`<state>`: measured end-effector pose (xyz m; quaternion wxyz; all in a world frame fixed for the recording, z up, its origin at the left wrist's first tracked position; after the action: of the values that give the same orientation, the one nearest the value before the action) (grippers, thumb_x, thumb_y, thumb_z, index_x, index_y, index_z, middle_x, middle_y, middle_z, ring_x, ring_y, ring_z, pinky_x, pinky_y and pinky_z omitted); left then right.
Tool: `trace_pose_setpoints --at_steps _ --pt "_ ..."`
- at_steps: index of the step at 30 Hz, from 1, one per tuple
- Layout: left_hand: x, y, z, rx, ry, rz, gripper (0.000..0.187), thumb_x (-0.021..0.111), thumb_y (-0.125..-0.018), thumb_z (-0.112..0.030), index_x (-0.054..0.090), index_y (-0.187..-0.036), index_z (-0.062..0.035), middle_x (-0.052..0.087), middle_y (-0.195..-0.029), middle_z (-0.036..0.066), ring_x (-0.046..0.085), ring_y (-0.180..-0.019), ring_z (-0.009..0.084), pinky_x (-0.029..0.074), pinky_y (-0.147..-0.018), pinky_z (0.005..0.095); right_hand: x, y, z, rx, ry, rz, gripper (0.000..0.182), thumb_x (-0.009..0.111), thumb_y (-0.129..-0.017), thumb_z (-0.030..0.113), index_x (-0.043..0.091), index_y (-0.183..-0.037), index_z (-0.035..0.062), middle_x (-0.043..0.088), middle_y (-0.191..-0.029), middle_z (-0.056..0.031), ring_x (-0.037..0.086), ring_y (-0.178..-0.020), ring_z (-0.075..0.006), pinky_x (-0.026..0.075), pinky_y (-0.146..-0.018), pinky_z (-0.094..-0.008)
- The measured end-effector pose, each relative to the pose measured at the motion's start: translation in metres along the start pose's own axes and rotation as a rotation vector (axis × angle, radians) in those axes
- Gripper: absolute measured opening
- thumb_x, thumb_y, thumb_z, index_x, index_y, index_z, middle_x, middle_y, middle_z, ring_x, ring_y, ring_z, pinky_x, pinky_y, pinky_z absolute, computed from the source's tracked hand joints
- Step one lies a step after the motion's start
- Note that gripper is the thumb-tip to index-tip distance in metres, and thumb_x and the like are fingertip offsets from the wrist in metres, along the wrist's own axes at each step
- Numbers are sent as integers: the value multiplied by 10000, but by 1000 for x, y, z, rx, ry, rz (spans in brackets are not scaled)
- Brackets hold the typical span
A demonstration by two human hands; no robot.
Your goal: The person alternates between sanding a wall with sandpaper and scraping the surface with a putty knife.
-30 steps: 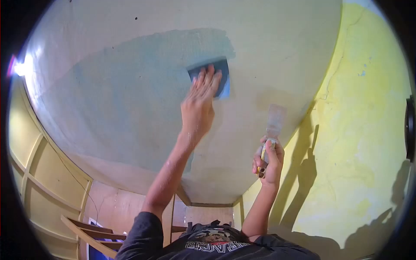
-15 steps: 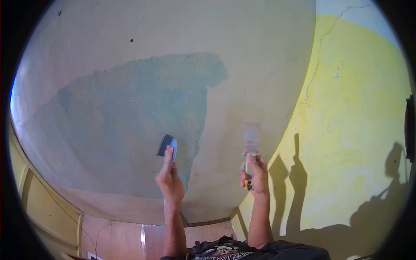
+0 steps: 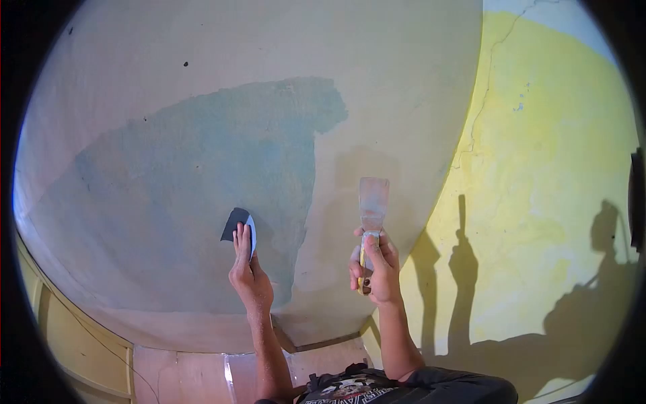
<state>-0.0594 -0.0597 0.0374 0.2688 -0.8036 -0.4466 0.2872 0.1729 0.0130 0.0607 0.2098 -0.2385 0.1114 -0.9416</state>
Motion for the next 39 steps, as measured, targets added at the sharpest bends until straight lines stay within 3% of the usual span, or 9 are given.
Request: trace_pose_setpoints --at_steps 4,7,15,20,27,31,35,39 --pt "2 4 10 11 10 21 521 470 -1018 116 568 -1501 -55 546 -1552 172 408 -1510 359 423 -1187 446 2 2 -2 -32 -17 -58 370 503 -1124 369 543 -1253 24 535 -634 -54 518 -481 -122 468 -425 -298" --pt "-1 3 5 -1 -28 41 531 466 -1013 125 563 -1504 -54 531 -1561 183 394 -1517 356 406 -1199 449 7 -2 -3 -69 -32 -62 360 500 -1118 394 537 -1261 66 526 -609 -59 511 -413 -164 423 -397 -305" --pt "8 15 -5 36 -20 95 543 462 -1003 140 520 -1520 -16 492 -1580 213 350 -1528 378 375 -1221 454 32 -8 -4 -21 -140 -108 358 484 -1124 396 544 -1257 69 527 -610 -52 514 -396 -171 355 -362 -292" --pt "9 21 -5 -18 -60 152 557 469 -994 147 501 -1528 -7 452 -1583 262 324 -1525 384 369 -1216 440 66 -15 -2 -219 -307 32 357 480 -1130 382 530 -1270 57 534 -617 -63 512 -422 -160 448 -414 -306" --pt "5 15 -9 -37 -9 175 608 468 -966 186 490 -1540 -12 445 -1591 264 317 -1528 375 335 -1226 415 48 -1 -38 -74 -200 -6 343 500 -1124 372 524 -1258 57 539 -606 -69 522 -430 -158 464 -418 -310" --pt "-1 6 -21 1 297 174 592 475 -967 185 550 -1513 -33 498 -1584 206 375 -1527 328 336 -1225 405 40 -3 -14 -99 -188 -56 353 502 -1117 388 534 -1243 60 533 -597 -69 517 -418 -164 449 -401 -313" --pt "1 -5 -53 154 132 96 585 495 -962 176 571 -1500 -43 560 -1548 163 442 -1496 310 357 -1224 424 46 -18 17 -145 -163 -78 375 497 -1113 402 539 -1241 52 529 -595 -67 514 -405 -172 414 -387 -311" --pt "6 -2 -47 133 138 128 568 480 -956 170 584 -1479 -24 569 -1530 190 452 -1485 335 363 -1227 456 59 -36 21 -171 -190 -74 388 495 -1117 406 543 -1241 41 528 -597 -63 498 -387 -172 385 -378 -307"
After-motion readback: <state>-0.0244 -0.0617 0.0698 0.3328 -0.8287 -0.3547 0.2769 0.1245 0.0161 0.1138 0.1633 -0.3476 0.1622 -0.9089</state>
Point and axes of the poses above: each hand's wrist, its own y-axis away from the middle knuckle, its own x-axis out of the palm, z = x × y, the point moved 3 cm from there along -y, towards the middle knuckle
